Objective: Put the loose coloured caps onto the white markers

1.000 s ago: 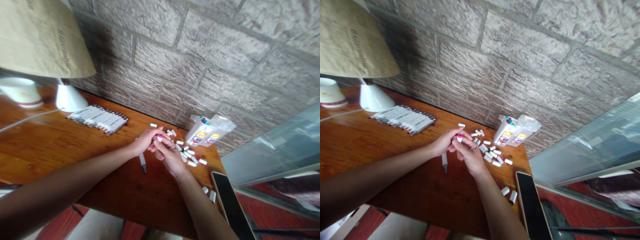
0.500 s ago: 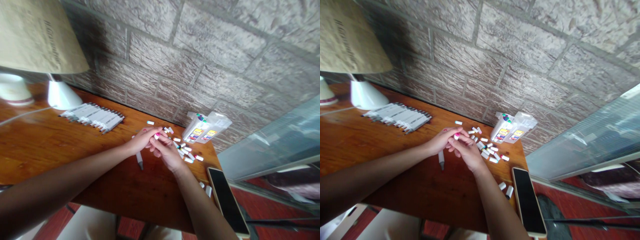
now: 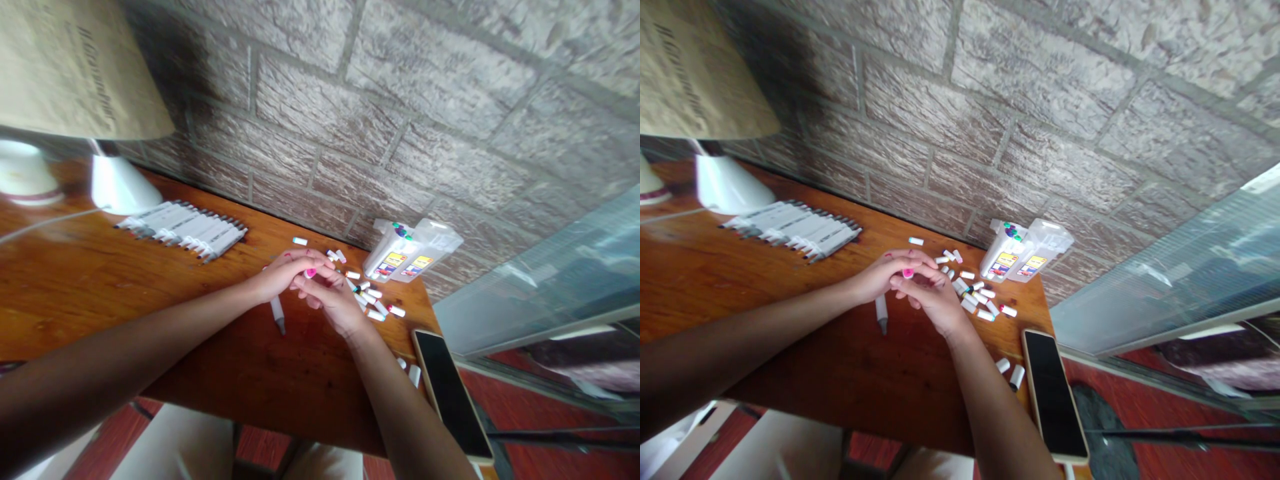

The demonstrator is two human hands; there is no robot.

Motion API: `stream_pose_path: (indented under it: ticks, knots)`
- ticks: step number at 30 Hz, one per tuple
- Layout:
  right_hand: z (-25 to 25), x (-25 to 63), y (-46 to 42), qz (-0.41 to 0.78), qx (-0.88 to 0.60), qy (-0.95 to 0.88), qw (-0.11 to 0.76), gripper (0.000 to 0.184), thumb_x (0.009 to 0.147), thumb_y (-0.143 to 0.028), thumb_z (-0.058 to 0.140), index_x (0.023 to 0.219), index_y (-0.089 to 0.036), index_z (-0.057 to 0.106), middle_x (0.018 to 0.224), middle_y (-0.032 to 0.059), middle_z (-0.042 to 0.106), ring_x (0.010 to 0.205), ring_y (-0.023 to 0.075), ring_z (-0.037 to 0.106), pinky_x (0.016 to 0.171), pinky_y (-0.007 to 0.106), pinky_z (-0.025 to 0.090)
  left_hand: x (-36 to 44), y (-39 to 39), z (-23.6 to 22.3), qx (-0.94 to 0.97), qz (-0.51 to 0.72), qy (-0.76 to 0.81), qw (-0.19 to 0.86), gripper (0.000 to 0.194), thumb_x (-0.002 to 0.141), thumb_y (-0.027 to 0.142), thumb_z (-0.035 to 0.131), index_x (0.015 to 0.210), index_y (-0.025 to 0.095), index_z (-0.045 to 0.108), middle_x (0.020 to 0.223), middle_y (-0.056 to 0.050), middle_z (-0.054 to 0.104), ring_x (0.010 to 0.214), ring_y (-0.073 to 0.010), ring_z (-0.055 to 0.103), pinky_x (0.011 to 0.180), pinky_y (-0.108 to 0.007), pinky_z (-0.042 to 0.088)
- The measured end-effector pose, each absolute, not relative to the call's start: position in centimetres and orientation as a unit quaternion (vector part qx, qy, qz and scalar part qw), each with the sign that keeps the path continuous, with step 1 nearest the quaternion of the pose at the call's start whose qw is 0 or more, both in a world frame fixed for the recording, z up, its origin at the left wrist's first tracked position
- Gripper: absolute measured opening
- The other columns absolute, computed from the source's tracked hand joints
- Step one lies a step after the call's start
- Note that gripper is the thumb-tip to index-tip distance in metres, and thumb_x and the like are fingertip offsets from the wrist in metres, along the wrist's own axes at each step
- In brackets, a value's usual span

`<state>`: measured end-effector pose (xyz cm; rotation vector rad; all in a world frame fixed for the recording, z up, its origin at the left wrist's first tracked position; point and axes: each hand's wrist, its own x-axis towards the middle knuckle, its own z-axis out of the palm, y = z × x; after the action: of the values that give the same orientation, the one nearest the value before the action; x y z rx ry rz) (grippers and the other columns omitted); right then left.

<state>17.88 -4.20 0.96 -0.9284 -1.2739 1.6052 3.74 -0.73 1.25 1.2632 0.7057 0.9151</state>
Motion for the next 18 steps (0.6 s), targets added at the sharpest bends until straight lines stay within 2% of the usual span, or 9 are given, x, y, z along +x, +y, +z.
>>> stream_pose_path:
  ticks: [8, 11, 15, 18]
  knots:
    - [1.35, 17.82, -4.27, 0.650, -0.376, -0.503, 0.428, 0.033, 0.069, -0.040, 0.086, 0.096, -0.023, 0.076, 0.071, -0.0021, 0.065, 0.060, 0.0065, 0.053, 0.047, 0.018, 0.027, 4.09, -1.18, 1.68, 0.534, 0.394, 0.314, 0.680, 0.043, 0.077, 0.046, 0.065, 0.103, 0.012, 0.068, 0.071, -0.003, 0.069, 0.047, -0.0153, 0.063, 0.044, -0.024, 0.049]
    - [1.57, 17.73, -4.34, 0.651, -0.380, -0.498, 0.428, 0.037, 0.069, -0.043, 0.086, 0.096, -0.021, 0.075, 0.073, -0.0011, 0.068, 0.058, 0.0063, 0.052, 0.047, 0.018, 0.028, 4.25, -1.18, 1.67, 0.528, 0.399, 0.323, 0.676, 0.041, 0.077, 0.046, 0.064, 0.100, 0.012, 0.067, 0.070, -0.003, 0.069, 0.046, -0.0148, 0.062, 0.040, -0.021, 0.044]
    - [1.68, 17.63, -4.39, 0.652, -0.376, -0.498, 0.431, 0.036, 0.070, -0.047, 0.085, 0.089, -0.019, 0.074, 0.073, -0.0001, 0.068, 0.057, 0.0057, 0.051, 0.047, 0.018, 0.028, 4.36, -1.09, 1.60, 0.539, 0.400, 0.334, 0.661, 0.045, 0.081, 0.051, 0.060, 0.099, 0.011, 0.066, 0.058, -0.002, 0.064, 0.042, -0.0139, 0.059, 0.036, -0.017, 0.034]
    - [1.65, 17.60, -4.33, 0.654, -0.374, -0.497, 0.432, 0.036, 0.071, -0.049, 0.083, 0.090, -0.019, 0.074, 0.073, 0.0003, 0.068, 0.058, 0.0057, 0.052, 0.047, 0.017, 0.028, 4.34, -1.00, 1.58, 0.550, 0.394, 0.324, 0.661, 0.052, 0.085, 0.058, 0.056, 0.100, 0.010, 0.068, 0.048, 0.000, 0.058, 0.040, -0.0151, 0.058, 0.036, -0.018, 0.036]
